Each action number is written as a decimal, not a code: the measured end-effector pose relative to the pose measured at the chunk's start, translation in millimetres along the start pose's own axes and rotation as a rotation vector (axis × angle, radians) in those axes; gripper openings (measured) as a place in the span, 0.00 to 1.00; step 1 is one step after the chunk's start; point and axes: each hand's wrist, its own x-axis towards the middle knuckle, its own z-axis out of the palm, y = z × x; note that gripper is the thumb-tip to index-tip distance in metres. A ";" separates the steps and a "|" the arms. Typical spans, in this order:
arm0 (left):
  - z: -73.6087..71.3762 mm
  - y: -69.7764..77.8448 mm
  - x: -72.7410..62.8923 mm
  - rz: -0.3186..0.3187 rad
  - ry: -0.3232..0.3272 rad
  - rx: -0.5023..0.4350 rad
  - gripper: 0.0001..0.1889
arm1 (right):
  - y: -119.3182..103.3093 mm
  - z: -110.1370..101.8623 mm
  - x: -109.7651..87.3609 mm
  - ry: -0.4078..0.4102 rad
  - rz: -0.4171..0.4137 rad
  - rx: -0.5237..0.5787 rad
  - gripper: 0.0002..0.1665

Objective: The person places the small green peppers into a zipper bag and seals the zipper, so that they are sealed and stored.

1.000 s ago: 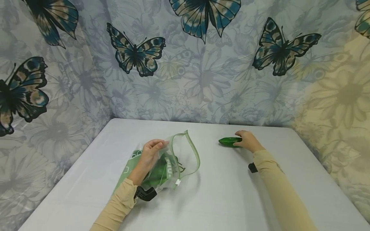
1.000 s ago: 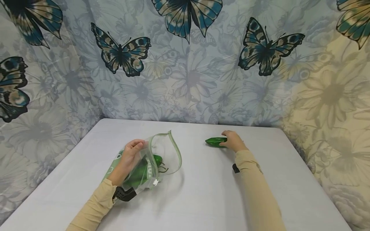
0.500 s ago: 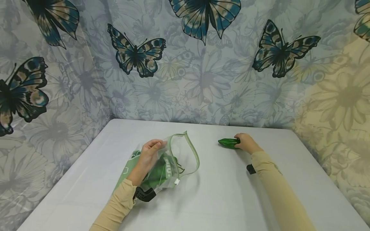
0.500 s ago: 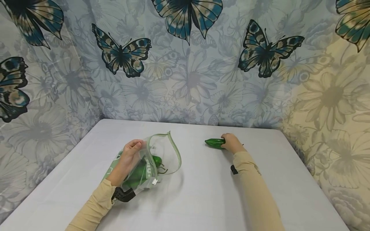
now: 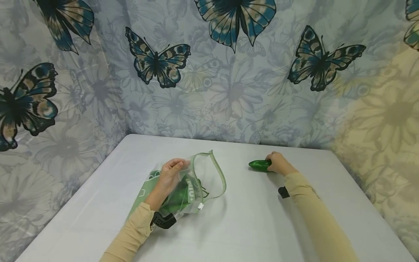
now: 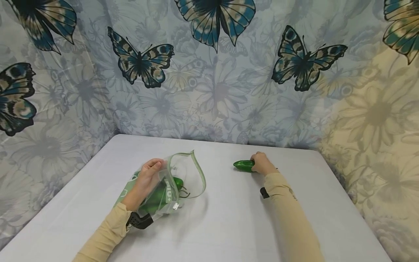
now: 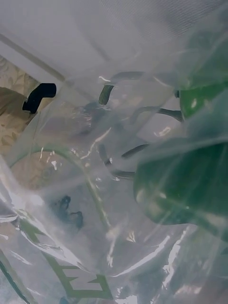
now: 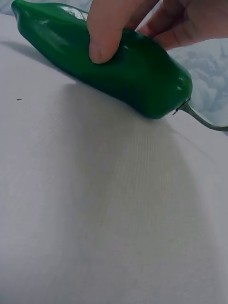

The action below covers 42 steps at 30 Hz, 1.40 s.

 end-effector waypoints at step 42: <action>-3.1 -1.7 1.0 0.007 0.005 -0.032 0.05 | -21.8 2.9 -13.1 0.092 0.094 0.171 0.29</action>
